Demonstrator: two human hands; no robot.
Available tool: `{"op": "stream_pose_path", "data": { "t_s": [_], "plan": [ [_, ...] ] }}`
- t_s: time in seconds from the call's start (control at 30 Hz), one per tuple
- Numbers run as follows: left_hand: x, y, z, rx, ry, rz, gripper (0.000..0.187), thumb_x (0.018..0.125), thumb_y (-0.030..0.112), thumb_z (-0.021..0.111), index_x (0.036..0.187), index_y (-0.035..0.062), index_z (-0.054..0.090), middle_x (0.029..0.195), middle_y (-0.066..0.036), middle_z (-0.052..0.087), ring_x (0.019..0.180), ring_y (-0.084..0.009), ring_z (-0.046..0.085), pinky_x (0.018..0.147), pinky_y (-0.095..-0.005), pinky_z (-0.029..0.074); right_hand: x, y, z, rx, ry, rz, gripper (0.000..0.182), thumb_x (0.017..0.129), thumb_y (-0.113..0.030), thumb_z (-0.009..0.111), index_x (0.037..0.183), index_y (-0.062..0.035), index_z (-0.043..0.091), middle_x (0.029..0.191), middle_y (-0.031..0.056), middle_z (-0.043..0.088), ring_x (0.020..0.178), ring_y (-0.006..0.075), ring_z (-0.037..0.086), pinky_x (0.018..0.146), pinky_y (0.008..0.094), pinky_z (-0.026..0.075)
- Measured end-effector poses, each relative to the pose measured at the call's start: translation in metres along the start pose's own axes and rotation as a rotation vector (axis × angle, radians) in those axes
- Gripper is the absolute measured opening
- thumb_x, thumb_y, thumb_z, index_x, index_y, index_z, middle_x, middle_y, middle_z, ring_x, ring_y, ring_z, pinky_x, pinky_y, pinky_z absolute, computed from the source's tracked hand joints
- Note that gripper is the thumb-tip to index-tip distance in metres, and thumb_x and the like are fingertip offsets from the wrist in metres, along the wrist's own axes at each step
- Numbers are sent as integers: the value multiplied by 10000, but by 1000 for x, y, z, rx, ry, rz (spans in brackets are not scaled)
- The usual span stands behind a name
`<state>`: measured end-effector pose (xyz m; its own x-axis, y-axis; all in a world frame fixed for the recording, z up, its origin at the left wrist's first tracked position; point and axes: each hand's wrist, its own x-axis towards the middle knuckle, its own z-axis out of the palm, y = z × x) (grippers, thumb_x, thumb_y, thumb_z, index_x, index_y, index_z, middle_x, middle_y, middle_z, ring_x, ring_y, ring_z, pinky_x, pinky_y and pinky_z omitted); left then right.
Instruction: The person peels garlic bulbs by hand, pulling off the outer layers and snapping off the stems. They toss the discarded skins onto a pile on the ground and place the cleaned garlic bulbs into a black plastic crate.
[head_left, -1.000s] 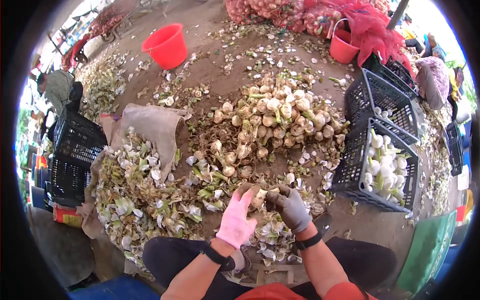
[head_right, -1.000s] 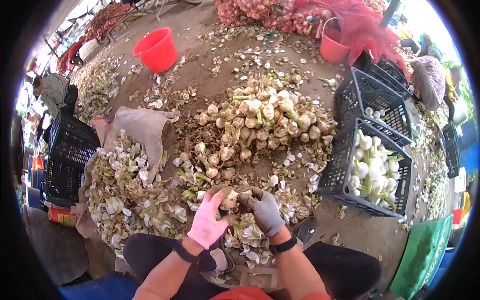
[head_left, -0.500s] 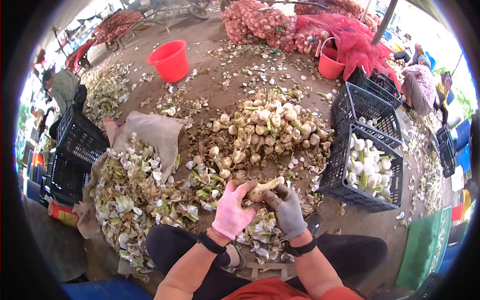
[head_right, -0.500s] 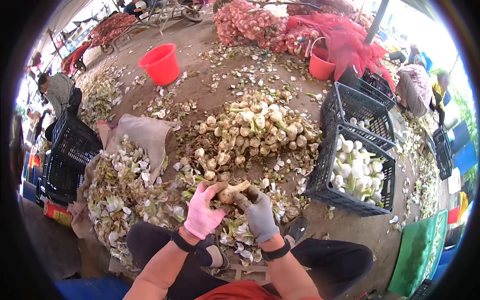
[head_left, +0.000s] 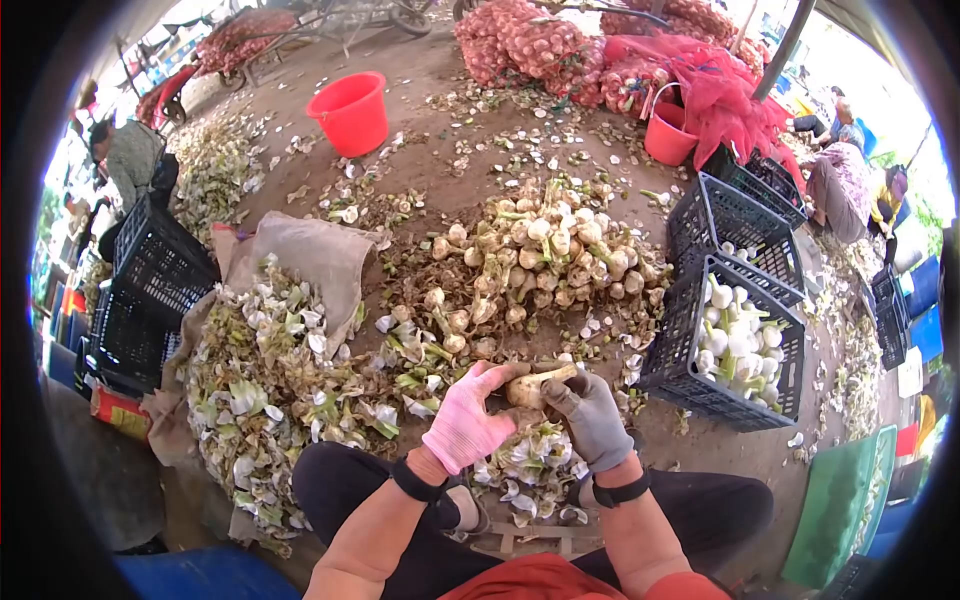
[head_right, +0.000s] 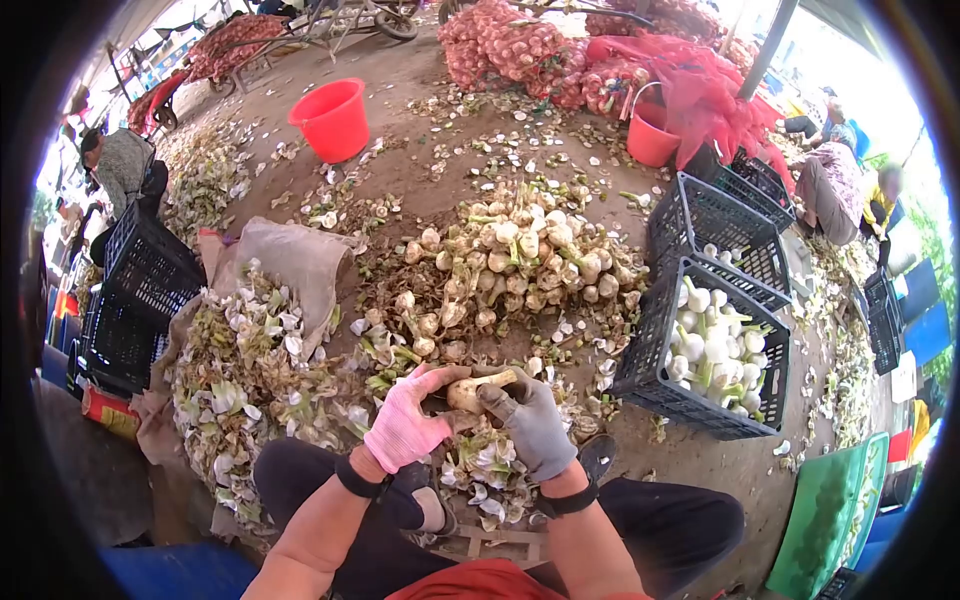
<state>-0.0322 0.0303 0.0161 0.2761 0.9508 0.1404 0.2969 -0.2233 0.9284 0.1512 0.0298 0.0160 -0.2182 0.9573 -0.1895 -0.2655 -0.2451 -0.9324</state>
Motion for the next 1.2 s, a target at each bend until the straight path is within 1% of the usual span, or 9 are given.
{"op": "stream_pose_path", "data": {
  "t_s": [0.17,0.23,0.47,0.67,0.77,0.87,0.93,1.13,1.2],
  "plan": [
    [1,3,3,-361,-94,-206,473,768,85,760,1203,10,589,1101,-92,588,1022,-172,581,903,-287,470,-6,-3,-10,-115,18,55,146,935,-105,606,1017,8,648,845,-3,645,732,45,554,628,205,451],
    [1,13,2,-632,-143,-302,569,790,226,792,1241,-19,545,1125,-50,622,1081,-110,550,935,-269,454,-8,-6,-9,-112,39,6,119,937,-80,590,984,10,651,805,-4,630,691,43,542,601,206,445],
    [-3,-3,13,-1118,-262,-386,579,841,336,731,1252,-6,509,1156,-90,598,1031,-182,611,888,-319,514,-9,0,-17,-220,106,-150,125,937,-113,597,984,-6,642,769,-22,620,617,33,536,533,191,413],
    [-3,-7,19,-1176,-331,-537,629,970,543,401,1328,26,428,1177,-106,594,1015,-196,622,851,-342,538,-21,-14,-11,70,115,15,162,922,-153,616,1001,-12,629,780,-14,630,599,50,545,536,199,431],
    [-2,9,22,-1301,-310,-490,615,931,493,549,1312,22,441,1193,-93,579,1029,-177,607,878,-324,524,-23,-14,-9,65,176,-16,151,926,-129,604,1013,-8,631,795,-10,635,626,49,558,553,202,440],
    [-4,13,25,-835,-151,-284,630,859,353,714,1311,13,438,1194,-79,565,1035,-155,588,904,-307,505,-25,-12,-10,27,89,-31,140,938,-132,598,969,-8,654,782,-24,619,643,44,532,575,206,425],
    [-6,1,27,-705,31,-212,624,821,47,712,1352,-8,387,1178,-68,568,1054,-135,569,900,-299,491,-20,-2,-7,-31,104,-49,135,938,-131,597,955,-9,652,761,-30,606,635,41,523,565,206,417],
    [-10,5,18,-1087,-100,-328,595,819,112,735,1329,5,447,1181,-90,587,1075,-193,600,921,-334,516,5,10,-21,-57,189,-4,132,933,-91,579,968,17,646,820,-2,633,693,57,559,598,205,448],
    [-12,8,15,-1175,-202,-395,596,825,84,713,1350,17,438,1194,-90,585,1071,-196,603,912,-351,522,28,36,-40,-365,322,-219,115,909,-44,581,983,18,645,789,-1,635,698,88,575,615,236,470]
  ]
}}
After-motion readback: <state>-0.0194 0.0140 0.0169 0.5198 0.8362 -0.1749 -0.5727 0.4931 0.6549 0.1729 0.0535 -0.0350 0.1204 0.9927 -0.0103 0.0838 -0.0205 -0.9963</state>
